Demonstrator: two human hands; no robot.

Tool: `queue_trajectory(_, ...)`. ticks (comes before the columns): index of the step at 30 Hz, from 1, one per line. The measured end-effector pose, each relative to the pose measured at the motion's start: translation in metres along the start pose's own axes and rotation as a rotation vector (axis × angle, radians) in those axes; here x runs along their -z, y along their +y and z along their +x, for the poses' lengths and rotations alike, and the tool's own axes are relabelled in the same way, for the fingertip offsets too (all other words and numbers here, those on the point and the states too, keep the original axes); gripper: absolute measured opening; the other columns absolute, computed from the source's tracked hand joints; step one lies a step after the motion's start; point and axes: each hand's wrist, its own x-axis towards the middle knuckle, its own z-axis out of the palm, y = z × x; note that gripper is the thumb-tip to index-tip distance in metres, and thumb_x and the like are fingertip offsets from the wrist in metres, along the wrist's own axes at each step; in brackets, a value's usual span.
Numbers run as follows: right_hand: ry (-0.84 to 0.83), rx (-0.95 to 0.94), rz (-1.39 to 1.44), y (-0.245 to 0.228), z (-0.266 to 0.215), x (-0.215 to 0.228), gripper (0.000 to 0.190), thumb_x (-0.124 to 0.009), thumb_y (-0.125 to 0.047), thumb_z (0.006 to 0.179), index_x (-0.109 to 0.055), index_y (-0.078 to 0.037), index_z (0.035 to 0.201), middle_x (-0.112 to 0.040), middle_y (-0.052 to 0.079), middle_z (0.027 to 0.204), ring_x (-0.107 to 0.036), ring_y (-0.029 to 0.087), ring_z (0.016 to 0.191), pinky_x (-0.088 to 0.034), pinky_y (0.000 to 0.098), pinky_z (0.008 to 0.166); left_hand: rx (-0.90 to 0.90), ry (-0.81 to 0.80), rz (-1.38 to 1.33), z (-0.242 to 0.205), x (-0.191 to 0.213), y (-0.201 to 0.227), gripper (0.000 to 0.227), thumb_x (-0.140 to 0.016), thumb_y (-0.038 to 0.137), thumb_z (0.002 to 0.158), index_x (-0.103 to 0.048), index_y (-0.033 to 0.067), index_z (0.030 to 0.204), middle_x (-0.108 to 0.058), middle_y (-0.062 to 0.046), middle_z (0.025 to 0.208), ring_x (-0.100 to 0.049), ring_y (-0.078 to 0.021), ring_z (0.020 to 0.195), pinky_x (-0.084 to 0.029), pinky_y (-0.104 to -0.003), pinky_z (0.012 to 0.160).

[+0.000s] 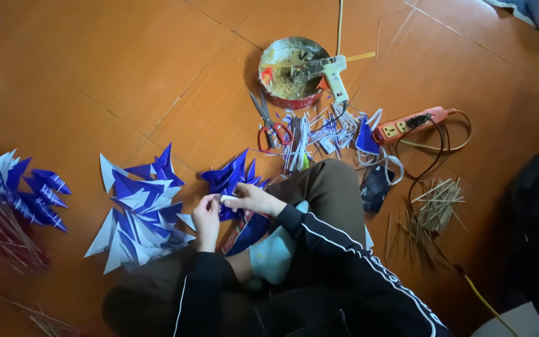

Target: Assembling decorative paper arrows by folding and interlocking paper components

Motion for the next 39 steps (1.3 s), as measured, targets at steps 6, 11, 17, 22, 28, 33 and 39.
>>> queue_trajectory(6,0.082,-0.050,0.085,-0.005,-0.003,-0.001,0.038,-0.087,-0.032,0.075,-0.066,-0.003,0.089,-0.071,0.008,0.076,-0.066,0.011,0.062,-0.050,0.0186,0.054,-0.216,0.083,0.098,-0.007,-0.001,0.013,0.006,-0.070,0.019,0.094,-0.074,0.0212,0.095,-0.071,-0.005,0.077,-0.070,-0.0259,0.075,-0.055,-0.036,0.068)
queue_trajectory(11,0.127,-0.040,0.197,0.006,0.002,-0.009,0.030,-0.087,-0.023,0.074,-0.069,-0.005,0.090,-0.067,0.005,0.071,-0.061,0.009,0.057,-0.045,0.0162,0.045,-0.313,0.091,0.137,-0.008,-0.005,0.005,0.006,-0.068,0.022,0.096,-0.074,0.0216,0.096,-0.068,-0.002,0.080,-0.068,-0.0229,0.078,-0.055,-0.034,0.071)
queue_trajectory(17,0.199,0.048,0.160,0.013,0.005,-0.004,0.022,-0.086,-0.018,0.077,-0.072,-0.007,0.090,-0.067,0.002,0.075,-0.059,0.010,0.064,-0.049,0.0208,0.055,-0.552,-0.002,0.181,-0.007,-0.004,0.015,0.027,-0.056,0.004,0.096,-0.069,0.0130,0.119,-0.067,-0.009,0.103,-0.065,-0.0307,0.096,-0.053,-0.040,0.083)
queue_trajectory(22,0.244,0.061,0.031,0.021,0.007,0.000,0.022,-0.087,-0.026,0.076,-0.074,-0.016,0.091,-0.072,-0.002,0.083,-0.063,0.009,0.079,-0.053,0.0247,0.072,-0.698,0.004,0.291,-0.005,-0.011,-0.004,0.044,-0.067,0.002,0.086,-0.064,0.0095,0.129,-0.066,-0.012,0.112,-0.065,-0.0307,0.100,-0.054,-0.039,0.083)
queue_trajectory(28,0.260,-0.015,-0.169,0.032,0.020,0.006,0.045,-0.083,-0.044,0.074,-0.070,-0.007,0.097,-0.071,0.011,0.084,-0.069,0.023,0.078,-0.056,0.0321,0.068,-0.578,-0.060,0.483,0.005,-0.018,-0.061,0.027,-0.070,0.018,0.090,-0.069,0.0097,0.116,-0.072,-0.010,0.093,-0.071,-0.0303,0.084,-0.058,-0.039,0.069)
queue_trajectory(33,0.426,0.043,0.060,0.032,0.026,0.006,0.043,-0.080,-0.041,0.081,-0.068,-0.004,0.098,-0.069,0.010,0.077,-0.063,0.018,0.065,-0.052,0.0286,0.052,-0.224,-0.304,0.669,0.003,-0.011,-0.047,0.043,-0.062,0.053,0.091,-0.070,0.0200,0.117,-0.075,-0.014,0.081,-0.074,-0.0332,0.082,-0.059,-0.046,0.072)
queue_trajectory(39,0.393,0.267,0.289,0.028,0.023,0.000,0.031,-0.053,-0.036,0.105,-0.056,-0.010,0.121,-0.060,0.006,0.066,-0.052,0.011,0.039,-0.035,0.0194,0.031,-0.291,0.046,0.678,0.054,0.031,-0.085,0.032,-0.069,0.040,0.091,-0.073,0.0130,0.108,-0.073,-0.014,0.092,-0.071,-0.0384,0.085,-0.056,-0.049,0.072)
